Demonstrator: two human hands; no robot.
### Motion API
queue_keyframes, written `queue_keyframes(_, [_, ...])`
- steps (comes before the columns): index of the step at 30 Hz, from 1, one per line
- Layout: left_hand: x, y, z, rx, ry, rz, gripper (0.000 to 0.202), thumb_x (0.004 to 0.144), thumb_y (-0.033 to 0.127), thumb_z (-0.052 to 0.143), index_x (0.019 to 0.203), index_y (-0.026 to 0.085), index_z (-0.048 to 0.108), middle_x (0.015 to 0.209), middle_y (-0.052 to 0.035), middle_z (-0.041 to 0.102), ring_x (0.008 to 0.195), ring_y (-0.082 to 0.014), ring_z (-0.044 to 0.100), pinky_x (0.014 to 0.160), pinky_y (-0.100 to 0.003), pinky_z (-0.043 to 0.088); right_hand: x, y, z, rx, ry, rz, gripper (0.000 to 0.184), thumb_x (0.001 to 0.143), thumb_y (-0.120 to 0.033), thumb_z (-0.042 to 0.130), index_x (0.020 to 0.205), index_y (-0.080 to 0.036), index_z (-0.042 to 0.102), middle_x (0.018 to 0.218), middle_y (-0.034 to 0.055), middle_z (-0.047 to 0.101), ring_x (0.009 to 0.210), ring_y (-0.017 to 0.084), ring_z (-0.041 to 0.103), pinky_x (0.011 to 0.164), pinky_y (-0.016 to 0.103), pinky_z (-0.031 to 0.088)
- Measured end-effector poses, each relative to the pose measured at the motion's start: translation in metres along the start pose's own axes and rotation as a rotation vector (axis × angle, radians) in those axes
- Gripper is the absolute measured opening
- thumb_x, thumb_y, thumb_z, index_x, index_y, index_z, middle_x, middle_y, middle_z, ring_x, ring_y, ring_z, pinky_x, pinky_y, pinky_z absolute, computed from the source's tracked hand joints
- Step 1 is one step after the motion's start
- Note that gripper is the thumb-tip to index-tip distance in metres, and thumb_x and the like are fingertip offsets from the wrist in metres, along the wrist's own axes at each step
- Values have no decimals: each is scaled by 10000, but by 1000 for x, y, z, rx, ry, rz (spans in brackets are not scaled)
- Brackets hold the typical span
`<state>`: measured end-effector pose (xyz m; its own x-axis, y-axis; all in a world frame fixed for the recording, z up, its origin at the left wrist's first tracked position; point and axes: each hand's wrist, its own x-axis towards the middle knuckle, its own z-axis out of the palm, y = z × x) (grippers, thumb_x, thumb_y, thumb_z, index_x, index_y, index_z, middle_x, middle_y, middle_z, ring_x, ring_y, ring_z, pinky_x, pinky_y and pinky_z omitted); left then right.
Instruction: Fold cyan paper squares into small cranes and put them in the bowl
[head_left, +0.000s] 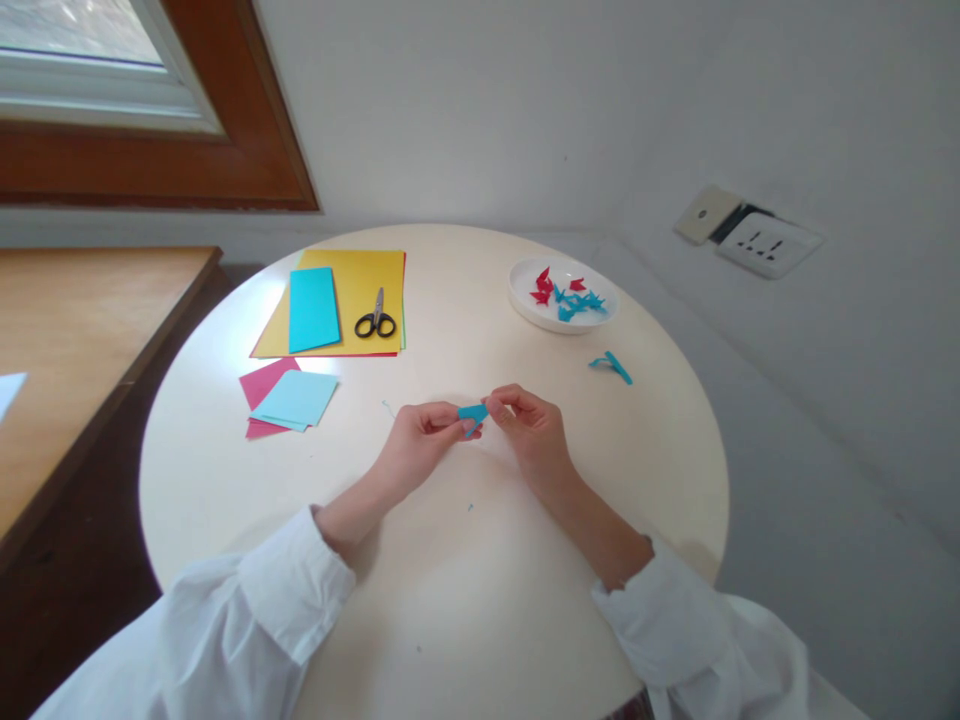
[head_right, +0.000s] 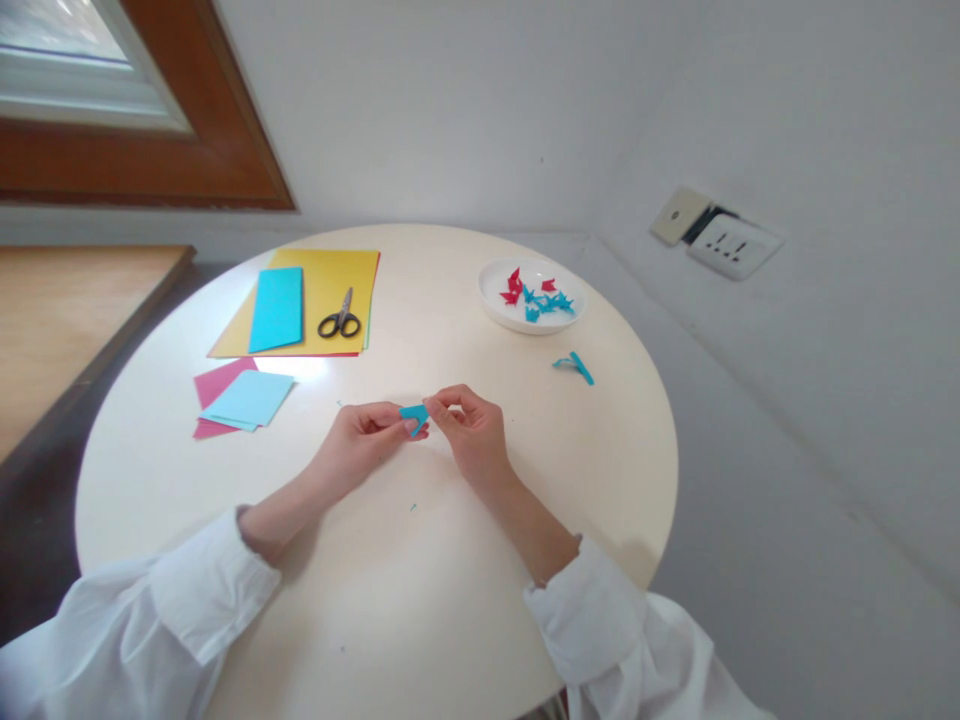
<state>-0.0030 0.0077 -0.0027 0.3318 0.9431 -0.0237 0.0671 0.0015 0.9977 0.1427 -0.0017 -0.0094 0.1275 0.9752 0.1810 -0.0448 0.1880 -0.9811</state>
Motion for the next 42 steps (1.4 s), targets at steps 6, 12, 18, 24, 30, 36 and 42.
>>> queue_keyframes(6, [-1,0,0,58,-6,59,202,726,297,600,639,126,662,587,-11,628,538,-95,489,516,-213,365,0,2,0,-8,-42,65,144,636,-317,688,656,-195,614,623,-30,562,553,104,497,529,248,388])
queue_keyframes(12, [-3,-1,-1,127,42,79,252,748,357,582,683,127,662,556,2,586,495,-83,432,452,-202,305,0,1,1,-43,-25,52,143,633,-297,687,615,-188,596,611,-36,528,549,97,478,533,248,361])
queue_keyframes(18, [-3,-3,-1,162,102,121,256,754,359,581,671,133,666,624,-20,635,560,-106,494,508,-207,369,-1,0,2,-66,-42,34,138,642,-295,682,609,-190,598,616,-33,519,576,100,470,552,249,350])
queue_keyframes(24, [-3,-3,-3,161,90,150,259,757,362,571,662,138,659,617,-16,638,552,-110,498,503,-213,377,-2,0,0,-97,-39,21,155,639,-296,687,590,-185,590,608,-33,518,575,98,456,545,246,337])
queue_keyframes(30, [-3,2,-1,58,67,22,231,736,354,603,678,132,636,595,-21,629,519,-98,503,473,-211,364,-2,-1,1,-95,-24,1,190,644,-317,685,570,-190,564,588,-35,517,556,96,459,536,244,360])
queue_keyframes(36, [-4,8,1,-186,-5,-66,310,671,334,691,872,171,520,574,12,642,568,-124,593,539,-226,427,-2,3,2,-36,4,57,214,623,-367,702,640,-195,578,610,-24,568,565,107,521,539,245,435])
queue_keyframes(42, [-2,4,-5,-218,-31,-43,288,734,315,643,898,196,438,586,38,622,551,-83,537,536,-201,391,1,-1,-8,25,-218,104,315,600,-285,747,889,-228,635,831,3,651,788,140,622,702,279,508])
